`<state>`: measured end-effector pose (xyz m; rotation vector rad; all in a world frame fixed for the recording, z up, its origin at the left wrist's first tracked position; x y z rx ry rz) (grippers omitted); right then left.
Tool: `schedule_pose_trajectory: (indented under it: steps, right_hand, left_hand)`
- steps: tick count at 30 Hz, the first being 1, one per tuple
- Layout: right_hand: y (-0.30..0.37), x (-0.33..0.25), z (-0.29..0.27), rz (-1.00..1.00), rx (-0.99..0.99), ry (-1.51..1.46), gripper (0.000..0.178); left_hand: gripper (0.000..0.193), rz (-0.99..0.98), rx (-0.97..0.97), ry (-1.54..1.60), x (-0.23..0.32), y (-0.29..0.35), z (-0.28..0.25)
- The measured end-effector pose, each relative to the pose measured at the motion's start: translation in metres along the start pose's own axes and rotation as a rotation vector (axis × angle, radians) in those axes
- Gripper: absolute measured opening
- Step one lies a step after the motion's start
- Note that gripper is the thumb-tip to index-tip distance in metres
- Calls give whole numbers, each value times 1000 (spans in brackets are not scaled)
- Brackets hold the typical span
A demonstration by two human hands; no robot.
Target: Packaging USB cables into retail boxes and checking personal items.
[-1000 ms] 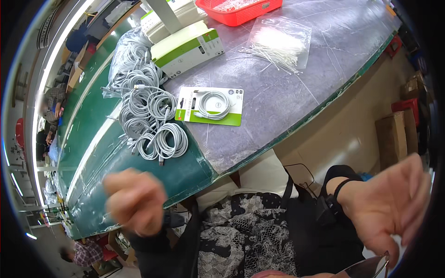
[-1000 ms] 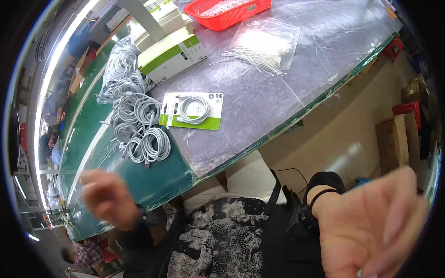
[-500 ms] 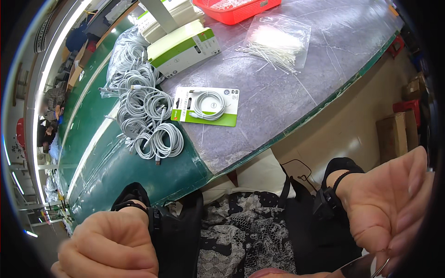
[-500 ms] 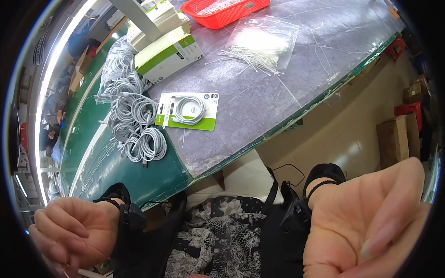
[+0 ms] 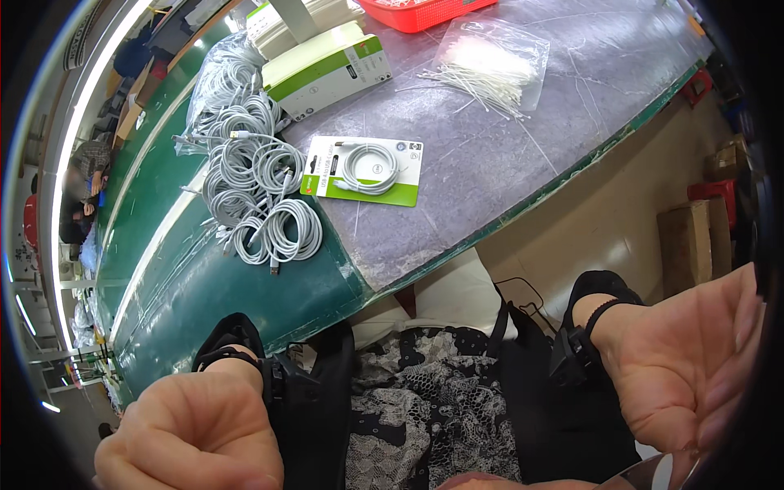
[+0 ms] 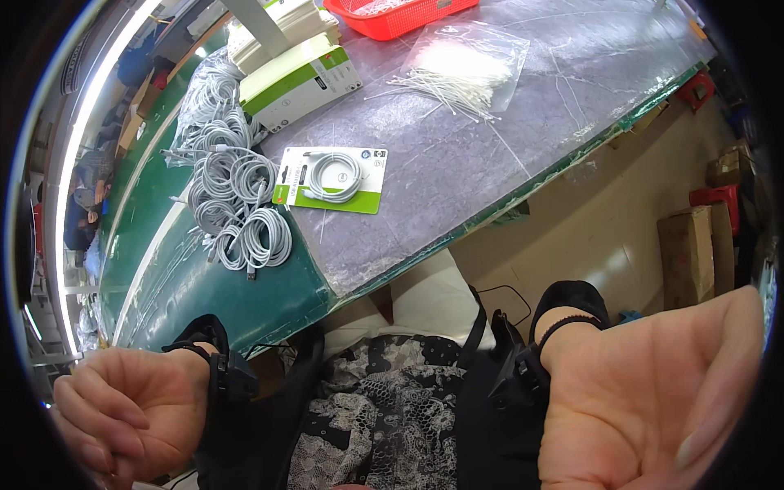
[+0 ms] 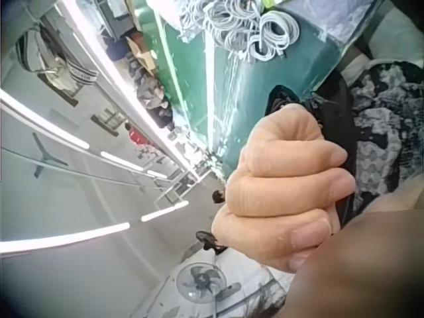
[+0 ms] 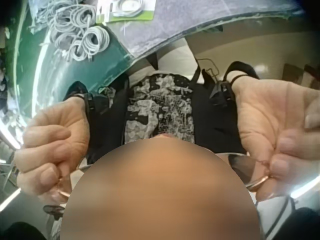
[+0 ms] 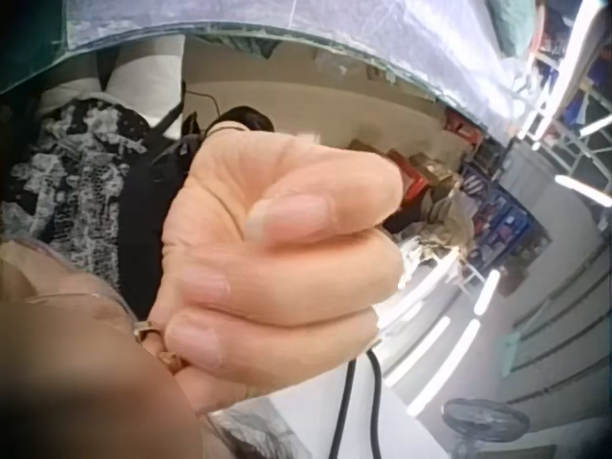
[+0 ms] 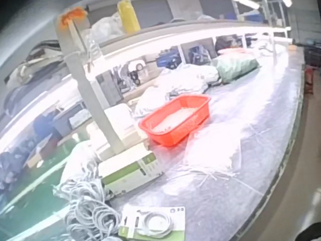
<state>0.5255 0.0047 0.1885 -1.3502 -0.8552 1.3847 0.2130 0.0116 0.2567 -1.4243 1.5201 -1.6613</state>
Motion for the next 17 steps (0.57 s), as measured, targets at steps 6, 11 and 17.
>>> schedule_pose_trajectory:
  steps: [6,11,17]
  right_hand:
    - [-4,10,4,51,-153,110,27]
    - [-8,34,73,60,-292,183,32]
    - [101,213,158,818,-725,450,15]
  left_hand:
    - [20,5,64,-17,10,12,-8]
    - [17,-76,329,-135,-1,47,-35]
    - [20,-806,100,-322,-66,132,-68]
Point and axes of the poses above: each hand's wrist, its own y-axis away from the middle knuckle, its own z-axis out of the palm, x = y × z, the point moved 5 cm from there along -y, towards the middle knuckle, and after that the axes turned 15 degrees about y, right-handed, at the moved point
